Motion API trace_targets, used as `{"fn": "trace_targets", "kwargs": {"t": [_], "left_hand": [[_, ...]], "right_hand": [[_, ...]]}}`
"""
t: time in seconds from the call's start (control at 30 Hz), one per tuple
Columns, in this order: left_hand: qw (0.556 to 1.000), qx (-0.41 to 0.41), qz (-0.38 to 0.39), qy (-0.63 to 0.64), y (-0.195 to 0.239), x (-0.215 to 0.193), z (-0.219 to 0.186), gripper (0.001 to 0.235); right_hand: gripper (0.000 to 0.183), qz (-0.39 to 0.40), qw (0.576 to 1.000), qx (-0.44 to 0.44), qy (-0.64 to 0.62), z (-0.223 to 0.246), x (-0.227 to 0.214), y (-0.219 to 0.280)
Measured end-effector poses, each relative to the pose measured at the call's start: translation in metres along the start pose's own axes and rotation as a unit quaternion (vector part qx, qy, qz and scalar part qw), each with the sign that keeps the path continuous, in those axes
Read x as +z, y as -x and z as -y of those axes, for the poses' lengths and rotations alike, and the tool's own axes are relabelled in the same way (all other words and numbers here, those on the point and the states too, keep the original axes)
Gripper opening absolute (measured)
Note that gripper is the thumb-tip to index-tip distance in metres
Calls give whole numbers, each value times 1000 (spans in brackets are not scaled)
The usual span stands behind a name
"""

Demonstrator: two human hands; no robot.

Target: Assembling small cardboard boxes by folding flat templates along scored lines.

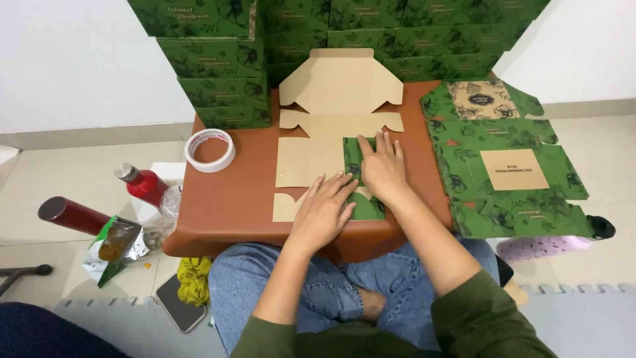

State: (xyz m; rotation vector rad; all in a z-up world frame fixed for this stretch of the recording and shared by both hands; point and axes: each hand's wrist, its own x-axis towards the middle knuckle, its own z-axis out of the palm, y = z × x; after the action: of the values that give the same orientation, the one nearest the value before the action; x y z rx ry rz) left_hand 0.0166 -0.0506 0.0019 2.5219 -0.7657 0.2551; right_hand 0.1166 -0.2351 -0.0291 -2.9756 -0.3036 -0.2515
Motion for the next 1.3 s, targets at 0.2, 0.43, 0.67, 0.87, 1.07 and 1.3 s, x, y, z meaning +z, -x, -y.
{"fn": "trace_targets", "kwargs": {"t": [0.2, 0.43, 0.67, 0.87, 1.07, 1.3], "left_hand": [[1000, -8, 13, 7, -1, -1, -1, 45], [1000, -6, 18, 2, -2, 0, -2, 45], [1000, -10, 0, 13, -1, 1, 1, 44], [1000, -5, 10, 7, -2, 0, -2, 44], [1000, 1, -2, 11, -1, 1, 1, 44], [1000, -6, -7, 20, 0, 0, 2, 42]], "right_hand": [[49, -36, 988, -35, -143, -8, -4, 1], [39, -14, 993, -67, -99, -25, 24, -50], [42, 6, 994, -45, -103, -7, 6, -50], [54, 7, 994, -34, -108, -14, 7, -64], [65, 58, 990, -58, -115, 5, -23, -50], [53, 92, 974, -126, -166, 14, -83, 67]]}}
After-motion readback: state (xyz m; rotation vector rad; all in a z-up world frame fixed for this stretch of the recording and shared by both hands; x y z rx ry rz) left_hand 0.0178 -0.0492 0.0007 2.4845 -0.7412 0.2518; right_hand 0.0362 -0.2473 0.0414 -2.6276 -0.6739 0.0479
